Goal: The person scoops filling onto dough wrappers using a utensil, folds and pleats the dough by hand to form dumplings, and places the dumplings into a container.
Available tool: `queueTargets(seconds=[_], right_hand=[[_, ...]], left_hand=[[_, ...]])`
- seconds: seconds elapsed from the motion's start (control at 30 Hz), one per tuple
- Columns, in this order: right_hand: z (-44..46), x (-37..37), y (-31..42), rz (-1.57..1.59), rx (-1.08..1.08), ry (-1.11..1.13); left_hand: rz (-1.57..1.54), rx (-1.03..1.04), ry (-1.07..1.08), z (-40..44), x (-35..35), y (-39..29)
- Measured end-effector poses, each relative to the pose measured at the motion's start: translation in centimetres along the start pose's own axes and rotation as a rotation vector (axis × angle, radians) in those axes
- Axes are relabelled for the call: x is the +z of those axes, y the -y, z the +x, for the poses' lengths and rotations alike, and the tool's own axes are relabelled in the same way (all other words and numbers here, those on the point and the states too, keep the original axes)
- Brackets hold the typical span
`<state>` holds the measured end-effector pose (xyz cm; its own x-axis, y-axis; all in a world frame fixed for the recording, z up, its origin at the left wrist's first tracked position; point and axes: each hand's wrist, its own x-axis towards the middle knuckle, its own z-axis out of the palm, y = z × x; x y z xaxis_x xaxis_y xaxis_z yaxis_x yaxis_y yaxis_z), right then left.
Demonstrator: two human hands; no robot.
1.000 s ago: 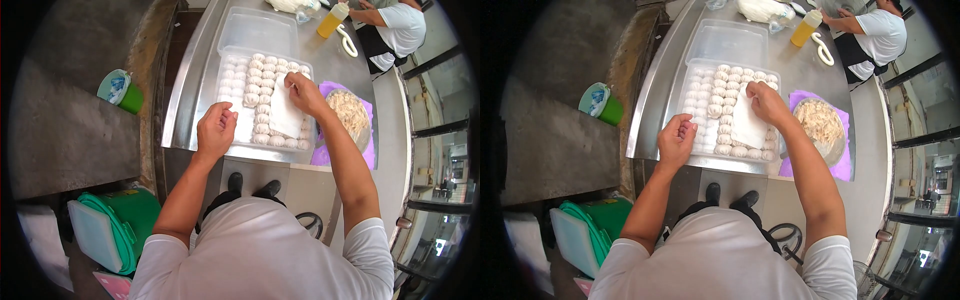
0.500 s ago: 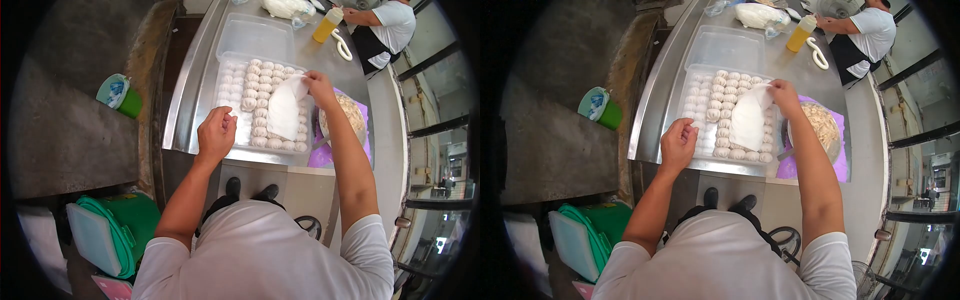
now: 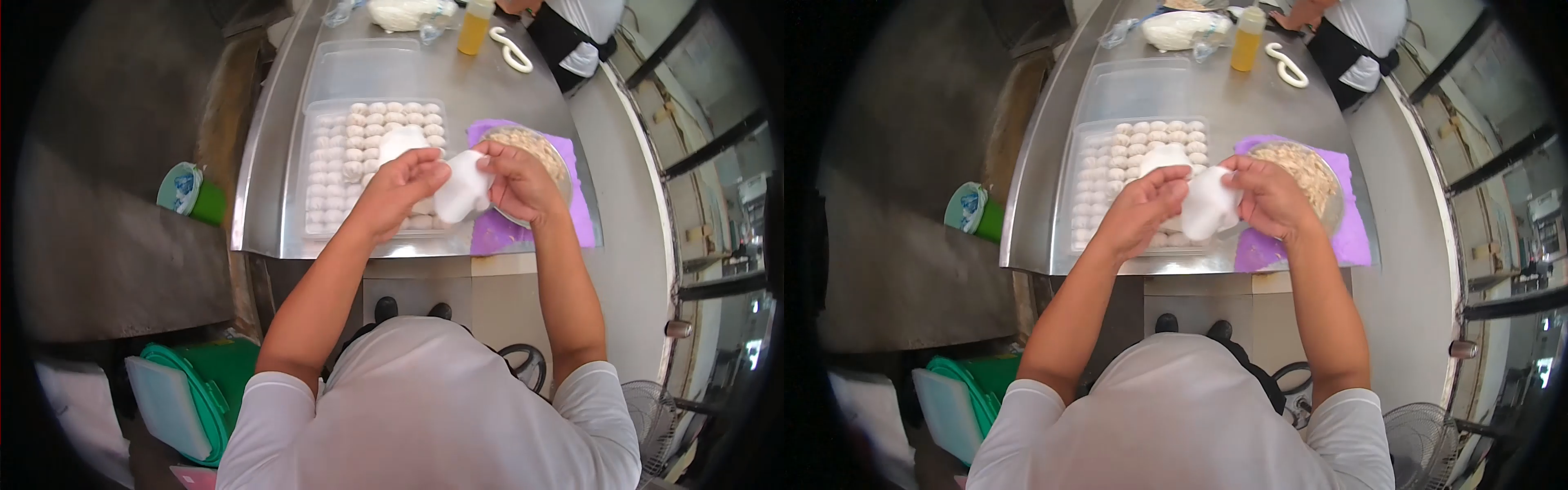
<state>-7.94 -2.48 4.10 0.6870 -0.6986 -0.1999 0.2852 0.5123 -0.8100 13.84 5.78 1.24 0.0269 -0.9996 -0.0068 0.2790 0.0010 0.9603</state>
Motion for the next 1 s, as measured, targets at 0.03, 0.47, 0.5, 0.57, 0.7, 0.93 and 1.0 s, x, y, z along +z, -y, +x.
queueTargets(seconds=[0.03, 0.47, 0.5, 0.57, 0.7, 0.93, 1.0], right_hand=[[-1.2, -0.9, -0.4, 0.012, -0.017, -0.014], [-14.4, -10.5, -7.0, 0.614, -0.1, -0.323], [-15.0, -10.5, -6.6, 0.634, -0.099, -0.332], [-16.4, -11.0, -5.6, 0.636, -0.158, -0.336], [-18.9, -15.3, -6.5, 0.385, -0.184, -0.358], [-21.7, -19.2, -6.1, 0.227, -0.202, -0.493], [-21.3, -19.4, -6.2, 0.239, -0.216, -0.482]], left_hand=[[-0.189, -0.199, 0.14, 0.4, 1.4, 0.2], [0.917, 0.339, 0.484, -1.2, 19.2, 4.6], [0.854, 0.279, 0.499, -1.5, 19.8, 4.2], [1.181, 0.273, 0.374, 0.5, 18.4, 3.6], [1.718, 0.058, 0.275, 2.0, 16.1, 7.9], [1.608, 0.035, 0.377, 4.6, 20.5, 3.9], [1.57, 0.138, 0.377, 7.4, 21.4, 4.0]])
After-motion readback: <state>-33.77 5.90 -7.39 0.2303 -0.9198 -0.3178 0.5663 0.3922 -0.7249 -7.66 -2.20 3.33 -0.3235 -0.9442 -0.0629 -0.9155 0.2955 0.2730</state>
